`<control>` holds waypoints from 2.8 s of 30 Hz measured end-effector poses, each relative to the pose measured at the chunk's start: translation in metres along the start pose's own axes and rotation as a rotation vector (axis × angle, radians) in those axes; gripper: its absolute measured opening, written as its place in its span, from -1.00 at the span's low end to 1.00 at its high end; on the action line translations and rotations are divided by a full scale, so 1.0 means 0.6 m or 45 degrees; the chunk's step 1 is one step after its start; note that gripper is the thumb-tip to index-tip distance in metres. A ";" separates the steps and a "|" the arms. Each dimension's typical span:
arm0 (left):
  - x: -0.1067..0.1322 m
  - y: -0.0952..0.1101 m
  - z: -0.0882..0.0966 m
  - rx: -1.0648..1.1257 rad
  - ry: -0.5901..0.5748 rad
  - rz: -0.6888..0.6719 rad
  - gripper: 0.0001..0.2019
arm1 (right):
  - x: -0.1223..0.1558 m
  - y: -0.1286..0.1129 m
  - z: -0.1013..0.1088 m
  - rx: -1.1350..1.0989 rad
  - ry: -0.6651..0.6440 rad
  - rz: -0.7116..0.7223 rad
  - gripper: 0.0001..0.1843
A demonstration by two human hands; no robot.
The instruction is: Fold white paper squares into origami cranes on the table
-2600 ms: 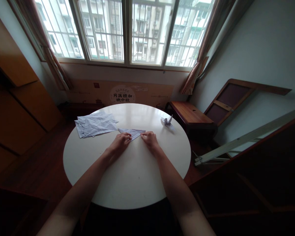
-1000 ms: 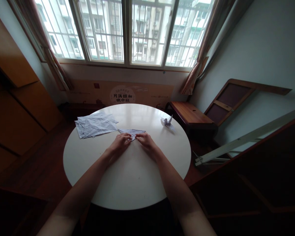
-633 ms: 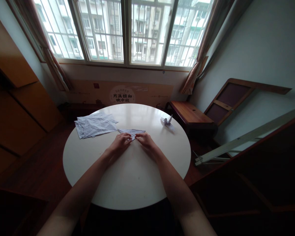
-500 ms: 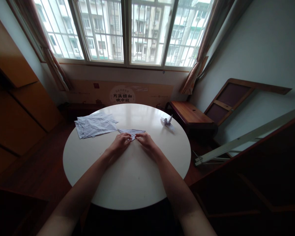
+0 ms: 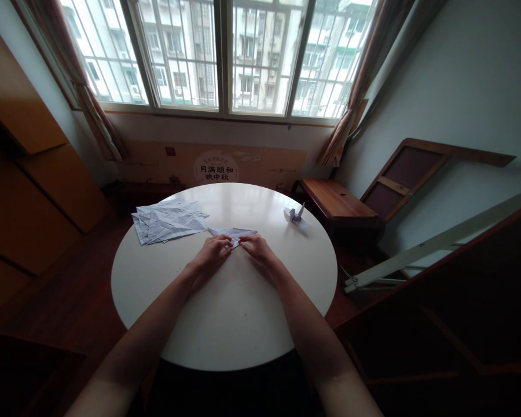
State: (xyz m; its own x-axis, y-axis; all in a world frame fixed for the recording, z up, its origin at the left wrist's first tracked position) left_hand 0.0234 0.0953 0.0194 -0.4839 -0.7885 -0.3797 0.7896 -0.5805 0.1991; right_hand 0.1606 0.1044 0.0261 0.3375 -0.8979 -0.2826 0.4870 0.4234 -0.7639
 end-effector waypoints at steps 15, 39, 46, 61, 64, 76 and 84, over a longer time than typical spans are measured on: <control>0.001 0.003 0.002 -0.006 0.003 0.002 -0.80 | -0.001 0.006 -0.003 0.008 -0.003 -0.015 -0.75; 0.001 0.002 0.002 0.001 0.020 0.004 -0.79 | 0.014 0.068 0.041 0.326 0.231 -0.405 -0.48; 0.000 0.000 0.000 -0.012 0.007 0.013 -0.79 | 0.013 0.066 0.047 0.352 0.269 -0.390 -0.47; 0.000 0.004 0.002 -0.007 0.004 0.010 -0.79 | 0.002 0.015 0.016 0.182 0.104 -0.060 -0.74; 0.000 0.003 0.000 -0.012 0.003 0.009 -0.80 | 0.006 0.040 0.029 0.314 0.160 -0.237 -0.65; 0.000 0.005 -0.002 -0.035 -0.013 0.006 -0.78 | 0.012 0.063 0.029 0.393 0.104 -0.427 -0.54; 0.011 -0.036 0.018 -0.215 0.098 0.374 -0.60 | 0.015 0.055 0.028 0.440 0.099 -0.398 -0.57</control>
State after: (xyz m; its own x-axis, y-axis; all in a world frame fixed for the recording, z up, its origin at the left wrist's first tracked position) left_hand -0.0009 0.1007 0.0223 -0.2018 -0.8954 -0.3968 0.9454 -0.2840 0.1601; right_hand 0.1931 0.1125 0.0081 0.0773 -0.9895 -0.1223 0.7999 0.1348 -0.5848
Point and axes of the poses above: each hand's wrist, its own x-axis away from the middle knuckle, its own z-axis out of the back of the hand, y = z × x, the point moved 9 cm from there along -x, towards the middle knuckle, and after that the axes turned 11 degrees about -x, right-handed, at the moved point
